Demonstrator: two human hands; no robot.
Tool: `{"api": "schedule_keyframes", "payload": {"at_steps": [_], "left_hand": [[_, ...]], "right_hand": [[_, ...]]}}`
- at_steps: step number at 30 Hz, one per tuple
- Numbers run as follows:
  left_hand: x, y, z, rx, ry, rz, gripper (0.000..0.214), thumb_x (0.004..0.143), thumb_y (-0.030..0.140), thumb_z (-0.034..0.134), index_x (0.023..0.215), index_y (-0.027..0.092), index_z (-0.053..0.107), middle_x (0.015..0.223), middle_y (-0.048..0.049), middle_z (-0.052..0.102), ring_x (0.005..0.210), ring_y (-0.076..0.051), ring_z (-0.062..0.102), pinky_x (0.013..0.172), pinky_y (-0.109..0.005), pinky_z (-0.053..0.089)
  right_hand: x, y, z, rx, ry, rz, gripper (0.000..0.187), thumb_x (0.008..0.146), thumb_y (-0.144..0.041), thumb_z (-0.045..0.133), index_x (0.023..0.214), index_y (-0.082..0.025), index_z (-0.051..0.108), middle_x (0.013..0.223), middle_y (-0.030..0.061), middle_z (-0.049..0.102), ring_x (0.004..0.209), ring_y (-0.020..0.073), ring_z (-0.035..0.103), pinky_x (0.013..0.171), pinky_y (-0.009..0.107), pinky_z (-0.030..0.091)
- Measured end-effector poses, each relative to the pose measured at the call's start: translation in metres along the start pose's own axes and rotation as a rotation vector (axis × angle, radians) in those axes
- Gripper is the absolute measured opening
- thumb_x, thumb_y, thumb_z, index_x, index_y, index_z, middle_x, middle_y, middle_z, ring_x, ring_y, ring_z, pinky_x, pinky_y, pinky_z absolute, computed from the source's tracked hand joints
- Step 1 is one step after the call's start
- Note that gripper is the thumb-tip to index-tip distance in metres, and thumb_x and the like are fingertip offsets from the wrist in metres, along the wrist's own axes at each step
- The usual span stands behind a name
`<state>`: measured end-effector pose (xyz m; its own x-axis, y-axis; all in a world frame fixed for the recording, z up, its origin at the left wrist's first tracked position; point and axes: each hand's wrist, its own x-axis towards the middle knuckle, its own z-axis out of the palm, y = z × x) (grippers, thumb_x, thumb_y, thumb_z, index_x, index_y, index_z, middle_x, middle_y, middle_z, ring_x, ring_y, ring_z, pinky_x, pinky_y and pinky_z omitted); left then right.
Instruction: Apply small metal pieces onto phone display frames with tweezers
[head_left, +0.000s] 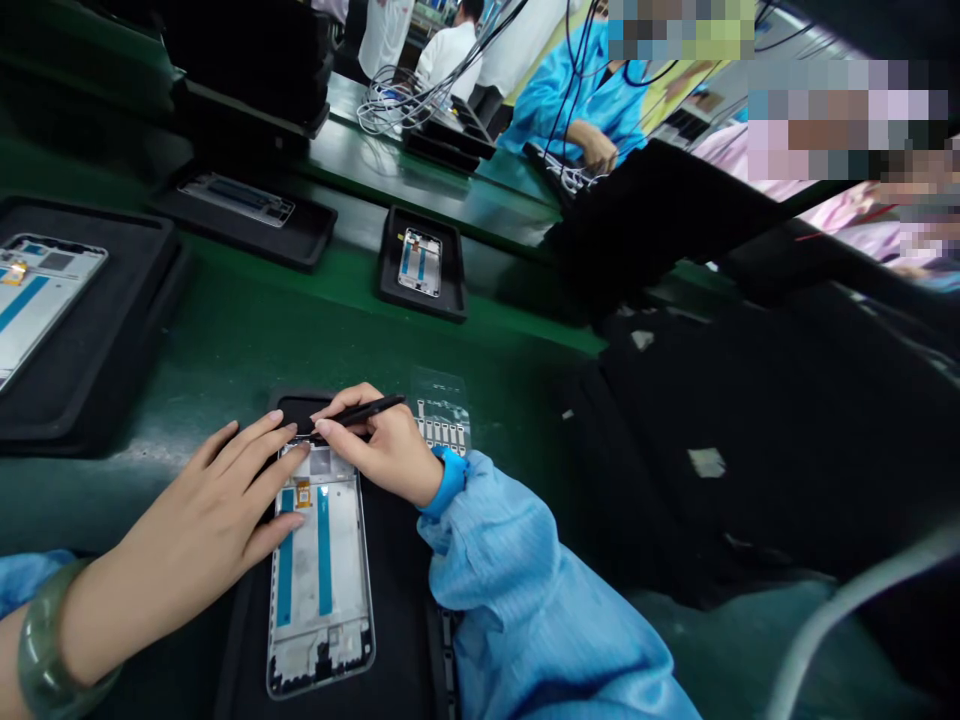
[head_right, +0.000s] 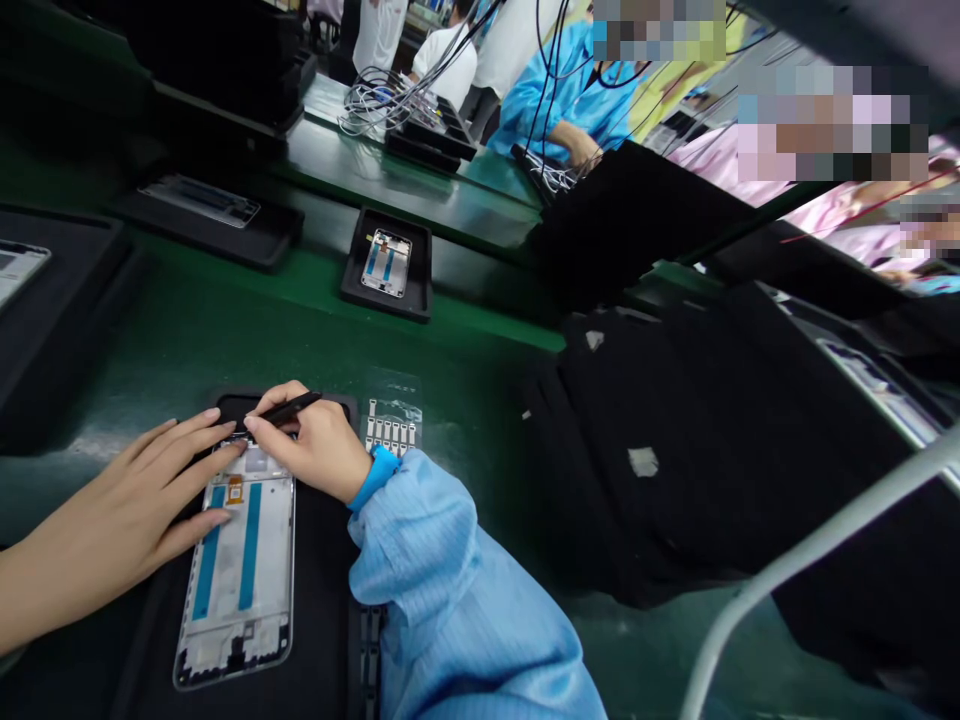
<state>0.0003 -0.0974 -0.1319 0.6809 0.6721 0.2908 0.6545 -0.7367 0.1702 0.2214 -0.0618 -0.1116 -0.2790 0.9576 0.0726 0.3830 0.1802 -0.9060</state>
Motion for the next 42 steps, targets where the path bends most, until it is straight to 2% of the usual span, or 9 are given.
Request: {"api": "schedule_keyframes", "payload": {"at_steps": [7,16,28,34,38,42], "left_hand": [[0.0,-0.001,0.005,0.055,0.069,0.029,0.049,0.1,0.054,0.04,0.134,0.023,0.058,0.138,-0.0088,0.061,0.134,-0.028,0.05,0.107,-0.047,0.043],[0.0,-0.007,0.019,0.1,0.129,0.046,0.045,0.096,0.052,0.051,0.133,0.028,0.059,0.135,-0.005,0.064,0.129,-0.025,0.055,0.104,-0.04,0.046],[0.001,-0.003,0.016,0.116,0.111,0.031,0.044,0.097,0.052,0.048,0.131,0.027,0.06,0.135,-0.0068,0.064,0.13,-0.027,0.054,0.102,-0.044,0.049],[0.0,-0.004,0.014,0.096,0.063,0.02,0.047,0.099,0.053,0.044,0.134,0.025,0.058,0.139,-0.0083,0.061,0.134,-0.028,0.051,0.106,-0.045,0.046],[0.0,-0.003,0.006,0.075,-0.002,0.007,0.051,0.101,0.054,0.037,0.136,0.021,0.056,0.143,-0.0109,0.057,0.139,-0.029,0.045,0.109,-0.05,0.041],[0.001,-0.002,0.001,0.027,-0.008,0.007,0.054,0.102,0.054,0.034,0.137,0.019,0.055,0.141,-0.0117,0.059,0.14,-0.03,0.043,0.109,-0.052,0.04]], "right_hand": [[0.001,0.0,-0.001,0.024,0.012,-0.004,0.014,0.088,-0.035,0.063,0.089,-0.021,0.062,0.085,0.0017,0.067,0.072,0.0141,0.068,0.069,0.027,0.056],[0.002,0.002,0.0,0.042,0.029,-0.003,0.012,0.086,-0.032,0.064,0.086,-0.021,0.063,0.085,0.0018,0.066,0.068,0.013,0.065,0.065,0.025,0.055],[0.003,0.004,0.002,0.015,0.041,-0.001,0.013,0.086,-0.033,0.064,0.086,-0.02,0.063,0.085,0.0025,0.067,0.067,0.0135,0.066,0.064,0.025,0.055],[0.0,0.002,0.001,-0.033,0.031,-0.075,0.014,0.088,-0.035,0.063,0.09,-0.021,0.065,0.09,0.0038,0.069,0.081,0.0167,0.07,0.073,0.028,0.058],[-0.002,0.002,0.002,0.002,0.078,-0.035,0.016,0.089,-0.036,0.061,0.09,-0.021,0.062,0.086,0.0032,0.069,0.073,0.0157,0.07,0.066,0.027,0.057],[-0.001,0.003,0.002,-0.004,0.046,-0.046,0.015,0.089,-0.036,0.061,0.09,-0.021,0.06,0.088,0.0032,0.069,0.073,0.0158,0.07,0.064,0.027,0.057]]}}
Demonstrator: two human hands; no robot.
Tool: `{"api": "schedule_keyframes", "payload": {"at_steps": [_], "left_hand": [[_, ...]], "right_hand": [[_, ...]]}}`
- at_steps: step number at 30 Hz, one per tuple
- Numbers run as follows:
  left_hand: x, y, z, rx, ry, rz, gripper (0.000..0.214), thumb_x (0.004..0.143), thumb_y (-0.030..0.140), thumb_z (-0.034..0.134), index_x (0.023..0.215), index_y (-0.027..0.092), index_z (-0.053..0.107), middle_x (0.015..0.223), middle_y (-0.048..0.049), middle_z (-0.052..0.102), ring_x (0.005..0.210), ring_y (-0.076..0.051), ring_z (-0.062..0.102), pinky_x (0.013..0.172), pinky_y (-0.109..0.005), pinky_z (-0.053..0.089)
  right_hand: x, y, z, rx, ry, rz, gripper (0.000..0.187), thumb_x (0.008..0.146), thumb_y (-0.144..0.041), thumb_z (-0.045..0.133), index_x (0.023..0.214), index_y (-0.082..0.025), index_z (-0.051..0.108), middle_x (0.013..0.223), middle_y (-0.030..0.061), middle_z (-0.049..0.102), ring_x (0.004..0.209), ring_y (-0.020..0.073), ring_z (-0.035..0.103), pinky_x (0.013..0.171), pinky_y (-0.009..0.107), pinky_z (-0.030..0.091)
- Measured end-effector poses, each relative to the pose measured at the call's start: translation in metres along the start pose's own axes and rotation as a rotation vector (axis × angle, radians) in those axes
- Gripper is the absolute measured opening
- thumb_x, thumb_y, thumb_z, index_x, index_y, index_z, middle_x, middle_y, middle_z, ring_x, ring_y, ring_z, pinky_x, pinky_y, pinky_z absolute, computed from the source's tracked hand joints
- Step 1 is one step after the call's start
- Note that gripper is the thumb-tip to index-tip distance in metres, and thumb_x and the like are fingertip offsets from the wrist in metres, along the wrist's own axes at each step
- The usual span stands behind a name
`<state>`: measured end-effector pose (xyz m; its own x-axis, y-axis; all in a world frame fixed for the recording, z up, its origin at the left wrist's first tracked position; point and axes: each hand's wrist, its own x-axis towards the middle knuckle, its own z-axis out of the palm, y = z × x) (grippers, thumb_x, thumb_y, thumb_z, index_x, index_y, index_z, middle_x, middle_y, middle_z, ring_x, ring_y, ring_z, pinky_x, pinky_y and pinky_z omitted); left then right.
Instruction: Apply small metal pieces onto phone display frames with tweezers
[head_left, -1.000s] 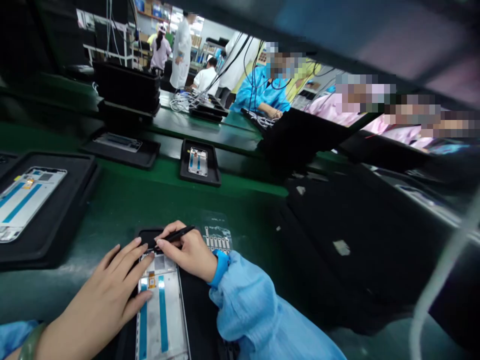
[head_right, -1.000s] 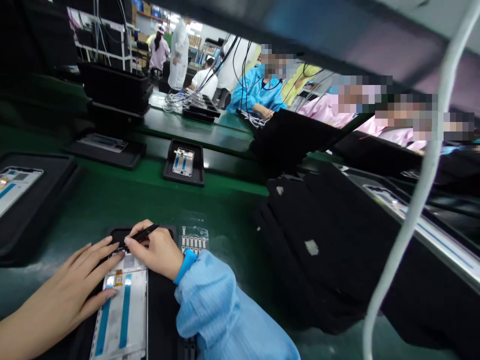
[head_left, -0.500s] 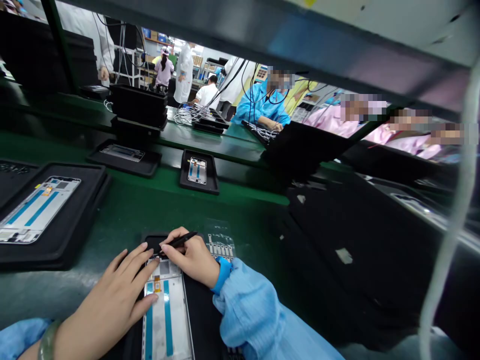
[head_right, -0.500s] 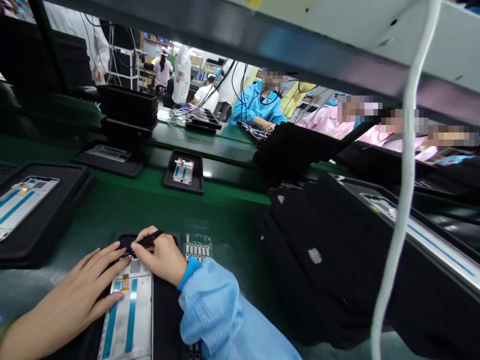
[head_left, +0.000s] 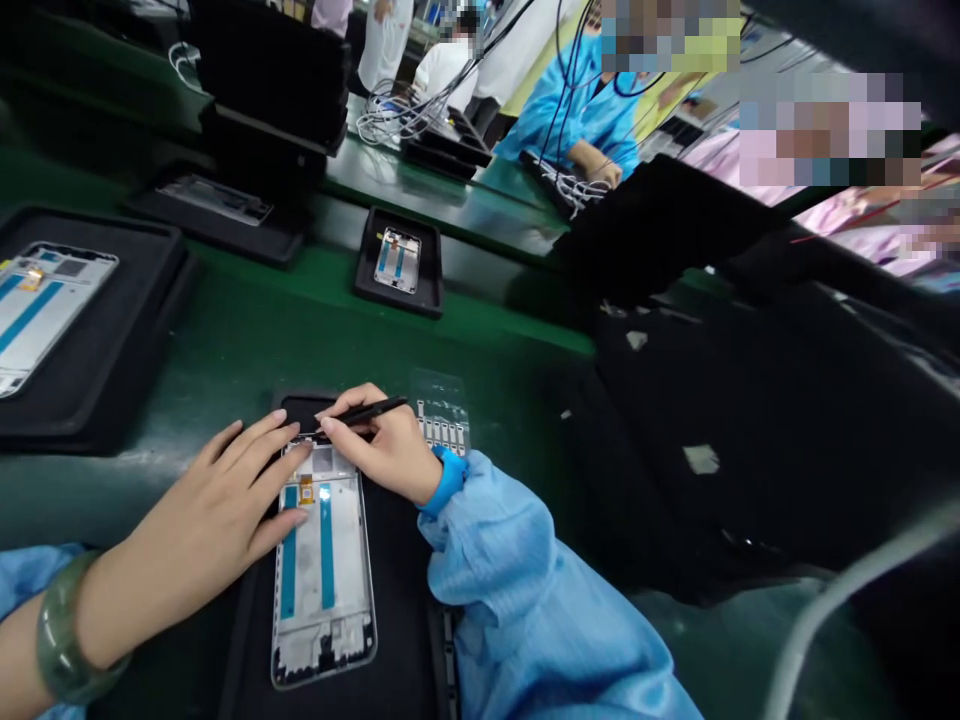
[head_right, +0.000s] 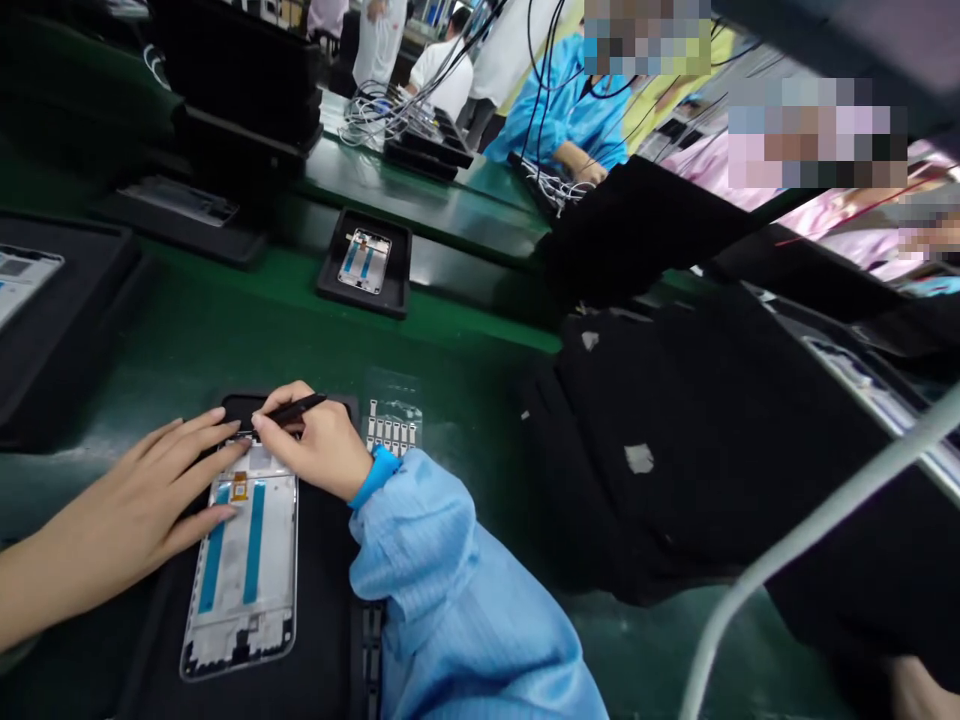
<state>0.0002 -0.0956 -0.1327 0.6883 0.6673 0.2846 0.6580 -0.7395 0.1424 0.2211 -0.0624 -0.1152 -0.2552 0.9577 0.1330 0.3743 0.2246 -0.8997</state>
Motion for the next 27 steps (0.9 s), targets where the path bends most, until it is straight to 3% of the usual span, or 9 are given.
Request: {"api": "schedule_keyframes", "payload": {"at_steps": [18,27], "left_hand": [[0.0,0.001,-0.003,-0.001,-0.016,0.027,0.053,0.101,0.049,0.038,0.14,0.016,0.051,0.141,-0.0142,0.058,0.139,-0.034,0.044,0.106,-0.055,0.042],[0.001,0.001,-0.005,0.019,-0.016,0.03,0.052,0.1,0.047,0.041,0.14,0.015,0.05,0.139,-0.0155,0.058,0.137,-0.034,0.045,0.106,-0.056,0.042]], "right_hand": [[0.0,-0.002,0.002,-0.05,0.007,-0.144,0.008,0.09,-0.027,0.063,0.092,-0.019,0.062,0.088,0.0019,0.069,0.078,0.0131,0.071,0.073,0.024,0.058],[0.004,-0.009,0.01,-0.049,-0.002,-0.052,0.011,0.091,-0.03,0.06,0.092,-0.02,0.057,0.088,0.0014,0.065,0.076,0.0129,0.069,0.074,0.025,0.059]]}}
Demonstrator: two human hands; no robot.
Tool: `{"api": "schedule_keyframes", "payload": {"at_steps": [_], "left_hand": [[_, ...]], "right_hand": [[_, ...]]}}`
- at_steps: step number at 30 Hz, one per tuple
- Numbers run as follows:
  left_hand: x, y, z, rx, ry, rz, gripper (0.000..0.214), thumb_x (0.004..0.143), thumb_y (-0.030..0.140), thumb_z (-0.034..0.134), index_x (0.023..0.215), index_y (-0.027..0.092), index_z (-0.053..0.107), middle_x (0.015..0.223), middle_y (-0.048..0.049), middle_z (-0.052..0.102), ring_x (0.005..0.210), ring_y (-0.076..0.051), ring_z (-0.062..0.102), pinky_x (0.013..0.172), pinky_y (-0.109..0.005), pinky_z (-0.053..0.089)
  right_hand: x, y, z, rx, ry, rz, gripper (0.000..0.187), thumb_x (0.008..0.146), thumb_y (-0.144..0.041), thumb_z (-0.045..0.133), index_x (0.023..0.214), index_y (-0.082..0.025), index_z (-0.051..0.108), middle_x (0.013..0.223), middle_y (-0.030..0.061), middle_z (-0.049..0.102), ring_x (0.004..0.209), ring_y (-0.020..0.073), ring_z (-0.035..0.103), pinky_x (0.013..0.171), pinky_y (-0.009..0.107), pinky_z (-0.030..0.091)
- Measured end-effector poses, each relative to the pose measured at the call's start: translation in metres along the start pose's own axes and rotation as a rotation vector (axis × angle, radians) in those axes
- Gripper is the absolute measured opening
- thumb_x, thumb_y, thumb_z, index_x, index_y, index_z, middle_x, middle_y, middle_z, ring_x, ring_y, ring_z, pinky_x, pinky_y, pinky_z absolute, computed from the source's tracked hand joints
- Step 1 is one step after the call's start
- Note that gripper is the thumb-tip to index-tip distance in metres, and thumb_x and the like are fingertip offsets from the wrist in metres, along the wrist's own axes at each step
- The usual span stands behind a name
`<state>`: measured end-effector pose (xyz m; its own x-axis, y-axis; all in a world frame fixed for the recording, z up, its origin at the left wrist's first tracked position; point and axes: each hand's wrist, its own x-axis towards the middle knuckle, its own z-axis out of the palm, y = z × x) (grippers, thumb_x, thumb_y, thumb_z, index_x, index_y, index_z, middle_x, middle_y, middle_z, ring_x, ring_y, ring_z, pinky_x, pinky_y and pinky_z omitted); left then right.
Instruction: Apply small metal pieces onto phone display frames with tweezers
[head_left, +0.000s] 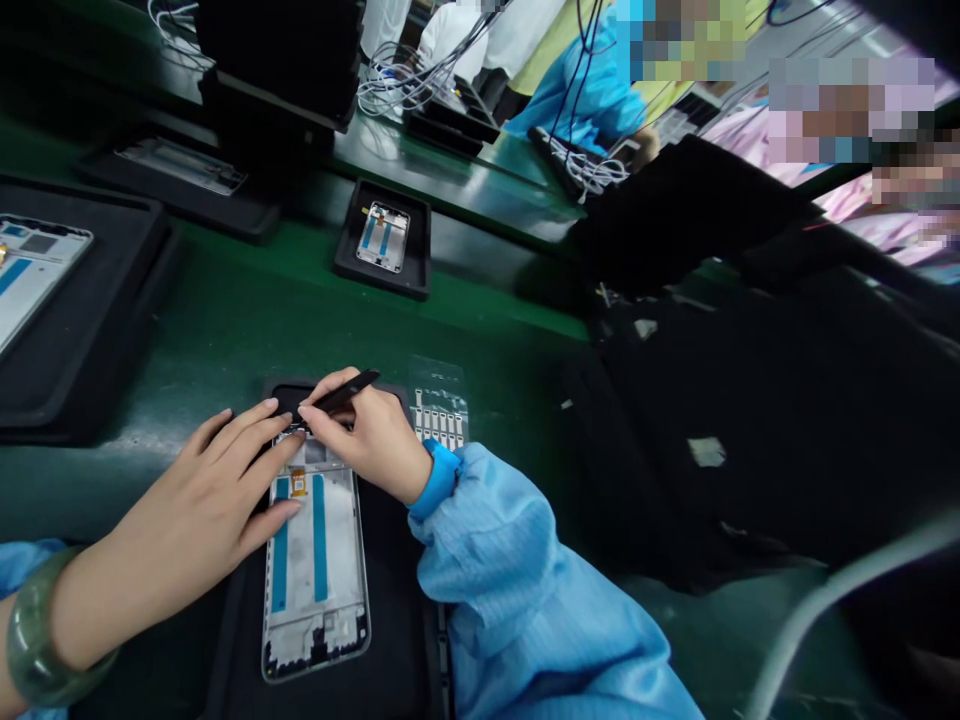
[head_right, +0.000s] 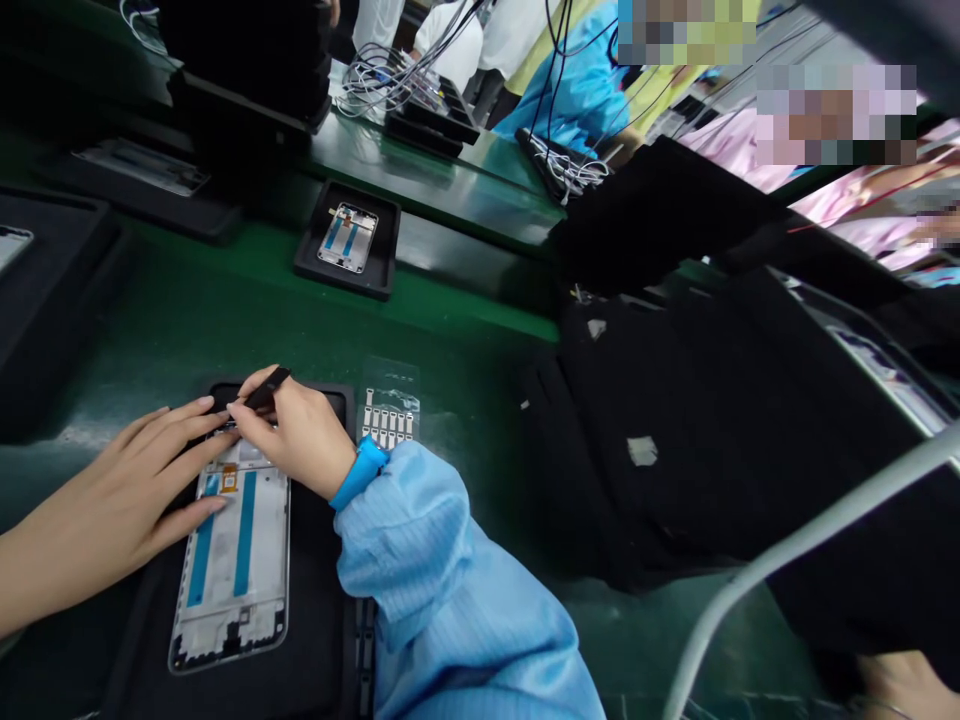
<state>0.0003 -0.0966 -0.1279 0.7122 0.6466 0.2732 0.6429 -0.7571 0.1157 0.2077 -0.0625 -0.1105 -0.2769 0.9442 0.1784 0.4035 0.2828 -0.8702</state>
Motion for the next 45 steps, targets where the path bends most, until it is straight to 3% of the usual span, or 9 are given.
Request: {"api": "schedule_keyframes", "payload": {"at_steps": [10,21,38,45], "left_hand": [[0.001,0.001,-0.003,0.066,0.009,0.033,0.046,0.1,0.039,0.04,0.133,0.012,0.055,0.135,-0.0159,0.061,0.136,-0.034,0.046,0.105,-0.054,0.043],[0.002,0.001,-0.003,-0.022,0.0,-0.016,0.045,0.098,0.04,0.045,0.133,0.014,0.054,0.135,-0.0143,0.061,0.136,-0.034,0.047,0.105,-0.055,0.043],[0.001,0.001,-0.002,-0.049,-0.012,-0.033,0.046,0.099,0.042,0.045,0.134,0.015,0.055,0.137,-0.0136,0.06,0.138,-0.034,0.045,0.106,-0.055,0.042],[0.001,0.0,-0.001,-0.078,-0.005,-0.044,0.046,0.098,0.042,0.047,0.134,0.016,0.055,0.134,-0.0144,0.061,0.137,-0.034,0.047,0.107,-0.056,0.043]], "right_hand": [[-0.004,0.0,0.003,-0.03,0.138,0.019,0.009,0.087,-0.029,0.058,0.089,-0.021,0.055,0.083,0.0013,0.065,0.071,0.0127,0.069,0.071,0.025,0.06],[-0.005,0.001,0.0,0.013,0.085,-0.006,0.008,0.087,-0.029,0.059,0.086,-0.021,0.058,0.087,0.001,0.066,0.073,0.012,0.069,0.067,0.022,0.059],[-0.008,0.007,-0.005,-0.19,0.057,-0.242,0.013,0.096,-0.031,0.058,0.095,-0.019,0.063,0.092,0.0037,0.072,0.084,0.0157,0.071,0.078,0.026,0.055],[-0.008,0.008,-0.004,-0.184,-0.03,-0.247,0.022,0.099,-0.04,0.053,0.099,-0.021,0.064,0.099,0.0048,0.073,0.092,0.017,0.071,0.085,0.029,0.057]]}}
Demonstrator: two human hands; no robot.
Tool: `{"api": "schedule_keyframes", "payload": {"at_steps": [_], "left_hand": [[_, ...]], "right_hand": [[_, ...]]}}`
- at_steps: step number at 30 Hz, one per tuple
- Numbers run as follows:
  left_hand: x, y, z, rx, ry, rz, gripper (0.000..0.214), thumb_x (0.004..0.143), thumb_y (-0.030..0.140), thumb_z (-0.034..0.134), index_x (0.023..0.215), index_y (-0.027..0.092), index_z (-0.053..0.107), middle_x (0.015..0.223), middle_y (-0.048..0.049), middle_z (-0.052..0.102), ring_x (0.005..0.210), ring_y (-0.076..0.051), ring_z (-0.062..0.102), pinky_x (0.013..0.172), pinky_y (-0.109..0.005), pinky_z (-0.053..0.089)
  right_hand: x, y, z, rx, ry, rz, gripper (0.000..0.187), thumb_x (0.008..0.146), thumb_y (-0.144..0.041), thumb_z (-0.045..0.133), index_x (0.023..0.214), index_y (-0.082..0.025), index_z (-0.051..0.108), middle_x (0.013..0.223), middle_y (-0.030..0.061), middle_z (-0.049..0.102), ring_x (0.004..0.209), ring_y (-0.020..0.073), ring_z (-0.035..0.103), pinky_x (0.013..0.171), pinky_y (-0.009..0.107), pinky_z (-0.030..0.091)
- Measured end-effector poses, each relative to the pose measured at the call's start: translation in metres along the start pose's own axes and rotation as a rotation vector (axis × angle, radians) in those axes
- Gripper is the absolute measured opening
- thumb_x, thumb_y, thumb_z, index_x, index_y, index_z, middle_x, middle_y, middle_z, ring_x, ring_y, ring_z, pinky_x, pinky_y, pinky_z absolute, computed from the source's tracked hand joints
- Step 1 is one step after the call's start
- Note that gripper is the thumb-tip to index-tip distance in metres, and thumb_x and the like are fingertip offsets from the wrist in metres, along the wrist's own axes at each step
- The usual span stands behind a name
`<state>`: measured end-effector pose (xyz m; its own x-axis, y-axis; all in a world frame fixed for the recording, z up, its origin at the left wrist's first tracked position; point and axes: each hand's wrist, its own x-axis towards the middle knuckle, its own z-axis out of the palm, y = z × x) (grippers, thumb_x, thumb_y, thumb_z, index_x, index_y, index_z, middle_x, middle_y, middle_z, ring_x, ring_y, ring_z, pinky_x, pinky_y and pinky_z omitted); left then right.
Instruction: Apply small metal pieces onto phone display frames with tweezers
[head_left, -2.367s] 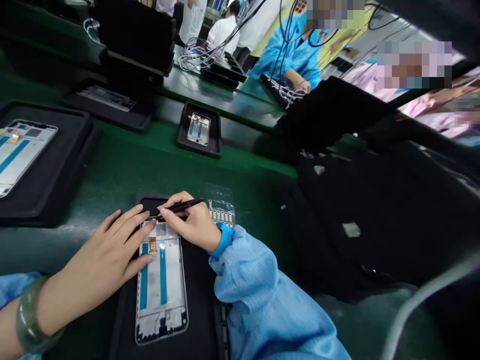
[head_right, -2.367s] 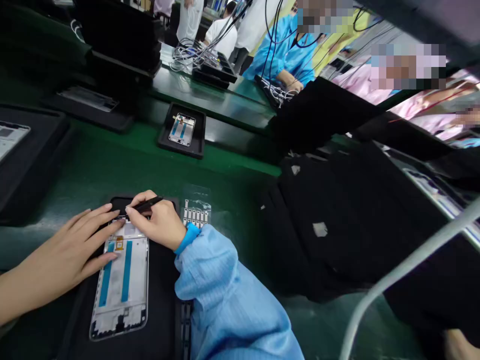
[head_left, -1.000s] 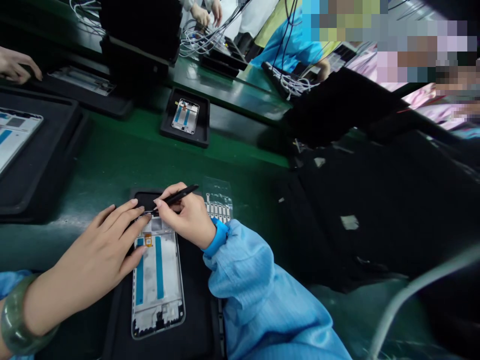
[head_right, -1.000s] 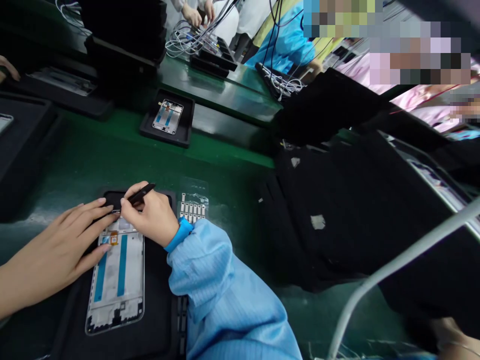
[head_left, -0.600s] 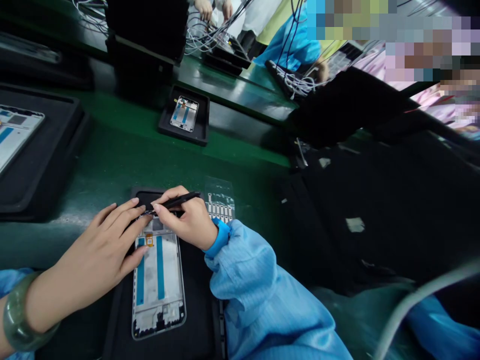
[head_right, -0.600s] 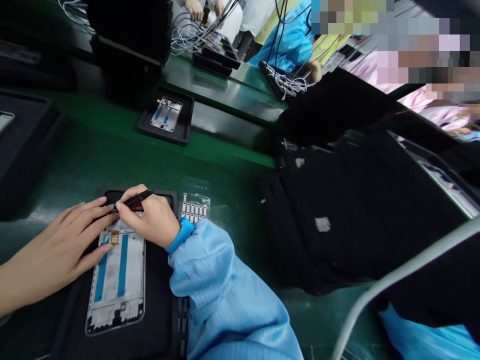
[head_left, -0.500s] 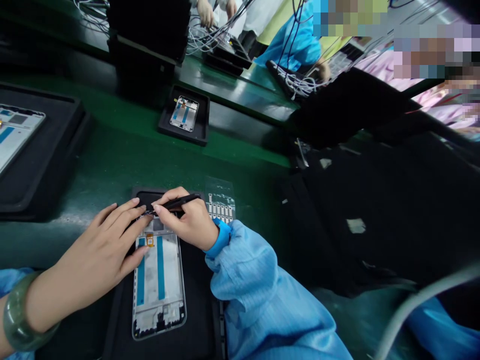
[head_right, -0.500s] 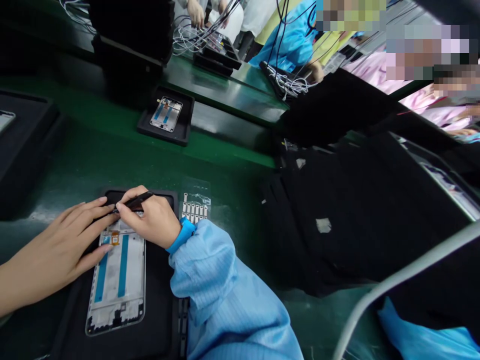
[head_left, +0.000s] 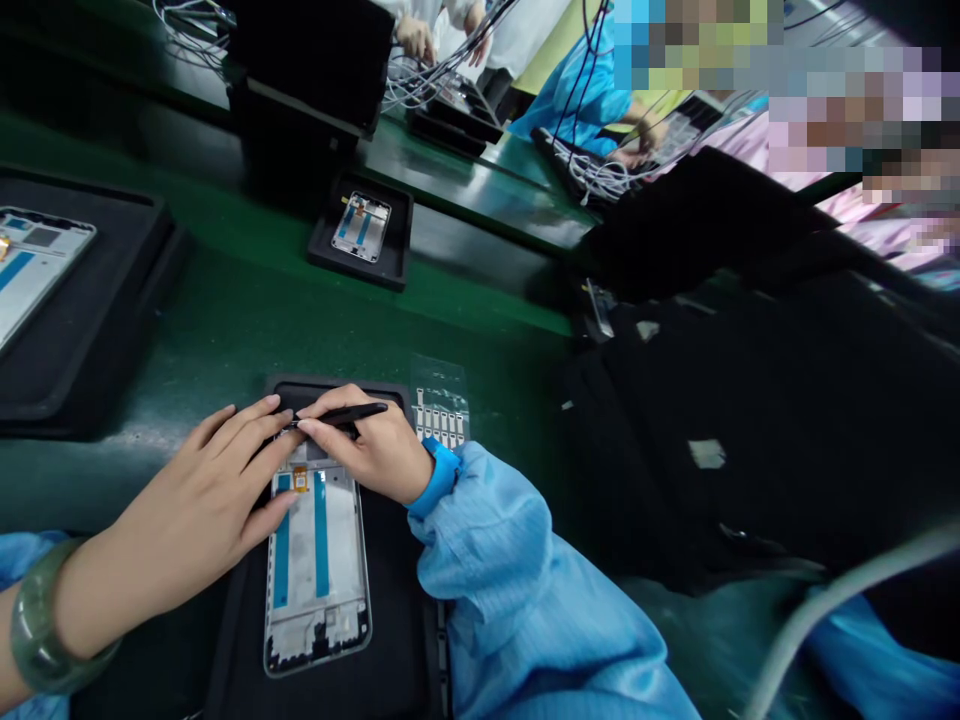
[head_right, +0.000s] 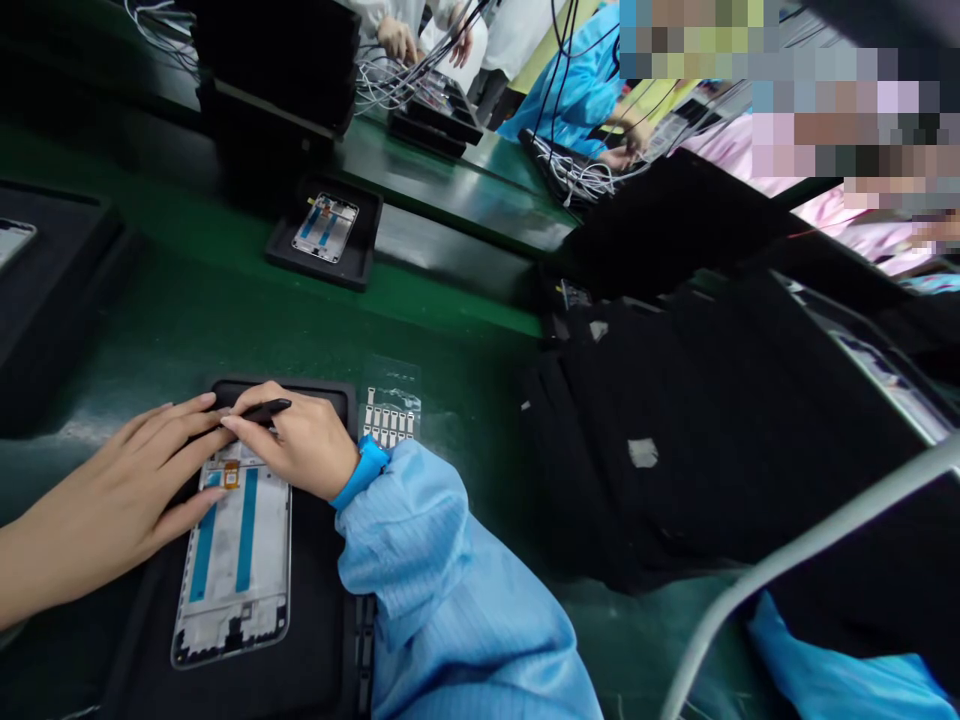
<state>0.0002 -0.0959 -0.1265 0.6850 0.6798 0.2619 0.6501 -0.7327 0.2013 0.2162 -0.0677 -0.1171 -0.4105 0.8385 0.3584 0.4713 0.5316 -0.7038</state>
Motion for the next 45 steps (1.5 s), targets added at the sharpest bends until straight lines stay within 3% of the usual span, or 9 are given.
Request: {"api": "schedule_keyframes", "payload": {"at_steps": [6,14,22,32,37,40,45], "left_hand": [[0.0,0.0,0.0,-0.006,-0.007,-0.001,0.049,0.098,0.044,0.046,0.137,0.016,0.053,0.138,-0.0135,0.06,0.138,-0.034,0.045,0.108,-0.057,0.041],[0.0,0.0,-0.001,0.025,-0.007,0.012,0.05,0.099,0.045,0.045,0.138,0.014,0.052,0.14,-0.0137,0.059,0.138,-0.035,0.045,0.105,-0.056,0.043],[0.0,0.002,0.0,-0.007,0.001,-0.007,0.05,0.098,0.045,0.047,0.138,0.016,0.053,0.139,-0.013,0.059,0.137,-0.035,0.046,0.108,-0.055,0.041],[0.0,-0.002,0.01,0.116,0.111,0.058,0.046,0.098,0.047,0.046,0.134,0.02,0.058,0.136,-0.0116,0.062,0.128,-0.031,0.055,0.1,-0.048,0.046],[-0.001,-0.003,0.011,0.123,0.104,0.056,0.045,0.098,0.046,0.045,0.132,0.02,0.059,0.136,-0.0117,0.062,0.127,-0.031,0.056,0.1,-0.048,0.047],[-0.001,-0.001,0.009,0.093,0.073,0.038,0.047,0.099,0.048,0.043,0.134,0.02,0.058,0.138,-0.012,0.061,0.13,-0.031,0.053,0.103,-0.049,0.045],[0.001,0.0,0.004,0.051,0.045,0.028,0.047,0.1,0.046,0.042,0.133,0.017,0.057,0.138,-0.0126,0.061,0.133,-0.033,0.051,0.103,-0.052,0.043]], "right_hand": [[0.0,-0.002,-0.003,0.028,0.095,0.009,0.015,0.096,-0.034,0.056,0.096,-0.021,0.063,0.095,0.0051,0.072,0.088,0.0168,0.071,0.081,0.029,0.057],[0.001,-0.001,-0.004,-0.003,0.065,0.014,0.012,0.095,-0.031,0.056,0.096,-0.021,0.062,0.095,0.0046,0.073,0.088,0.0166,0.071,0.082,0.029,0.056],[0.0,0.0,-0.004,-0.01,0.01,0.025,0.02,0.098,-0.037,0.053,0.098,-0.021,0.065,0.099,0.0059,0.074,0.092,0.0176,0.072,0.086,0.03,0.057],[-0.002,0.003,-0.001,-0.058,0.026,-0.041,0.021,0.097,-0.036,0.055,0.099,-0.019,0.068,0.096,0.0067,0.076,0.09,0.0172,0.074,0.084,0.027,0.059],[-0.001,0.002,-0.001,-0.021,0.063,-0.08,0.021,0.096,-0.036,0.057,0.098,-0.018,0.068,0.095,0.0073,0.076,0.088,0.0174,0.074,0.081,0.027,0.059],[0.0,-0.001,-0.002,0.061,0.125,-0.026,0.019,0.094,-0.037,0.06,0.096,-0.02,0.068,0.095,0.0068,0.076,0.091,0.0176,0.073,0.084,0.028,0.059],[0.002,0.003,0.0,0.325,0.142,0.226,0.02,0.092,-0.039,0.062,0.098,-0.02,0.062,0.098,0.0066,0.072,0.083,0.0163,0.073,0.074,0.028,0.061]]}}
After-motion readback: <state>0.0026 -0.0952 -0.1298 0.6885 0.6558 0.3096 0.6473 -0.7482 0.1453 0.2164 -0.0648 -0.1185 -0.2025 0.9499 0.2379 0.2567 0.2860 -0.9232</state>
